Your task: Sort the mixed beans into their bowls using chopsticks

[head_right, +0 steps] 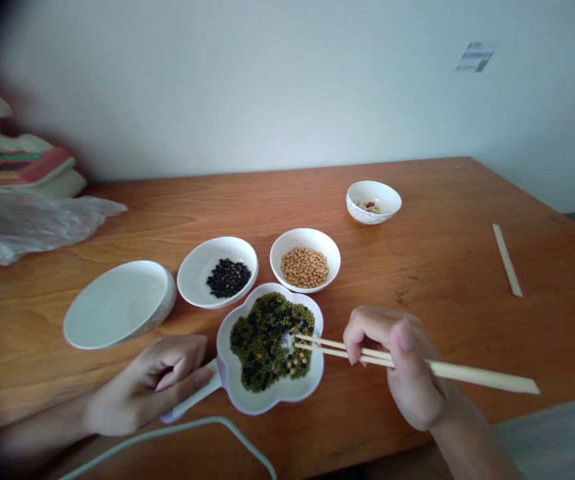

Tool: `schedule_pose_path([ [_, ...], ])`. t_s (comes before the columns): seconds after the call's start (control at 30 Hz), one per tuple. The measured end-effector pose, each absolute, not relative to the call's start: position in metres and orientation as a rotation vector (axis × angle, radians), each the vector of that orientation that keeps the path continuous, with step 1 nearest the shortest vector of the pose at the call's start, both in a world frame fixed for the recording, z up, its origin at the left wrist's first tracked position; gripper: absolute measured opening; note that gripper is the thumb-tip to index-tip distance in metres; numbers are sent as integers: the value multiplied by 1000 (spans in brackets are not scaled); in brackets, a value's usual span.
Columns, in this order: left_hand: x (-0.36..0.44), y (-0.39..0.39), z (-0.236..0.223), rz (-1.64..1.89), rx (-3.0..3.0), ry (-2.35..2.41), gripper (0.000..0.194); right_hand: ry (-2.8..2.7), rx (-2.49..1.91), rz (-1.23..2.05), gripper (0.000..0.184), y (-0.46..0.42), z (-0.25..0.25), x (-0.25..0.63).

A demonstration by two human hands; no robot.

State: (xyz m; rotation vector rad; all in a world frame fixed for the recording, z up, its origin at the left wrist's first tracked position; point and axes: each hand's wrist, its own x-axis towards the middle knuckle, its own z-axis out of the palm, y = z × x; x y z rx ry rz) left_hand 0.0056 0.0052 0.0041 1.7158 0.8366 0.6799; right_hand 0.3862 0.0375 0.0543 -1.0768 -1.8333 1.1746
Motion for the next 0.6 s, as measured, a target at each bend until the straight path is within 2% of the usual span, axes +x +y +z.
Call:
schedule_pose_path([
  [0.6,7,7,8,701,1713,841,43,-1833,-1049,1193,79,39,53,381],
])
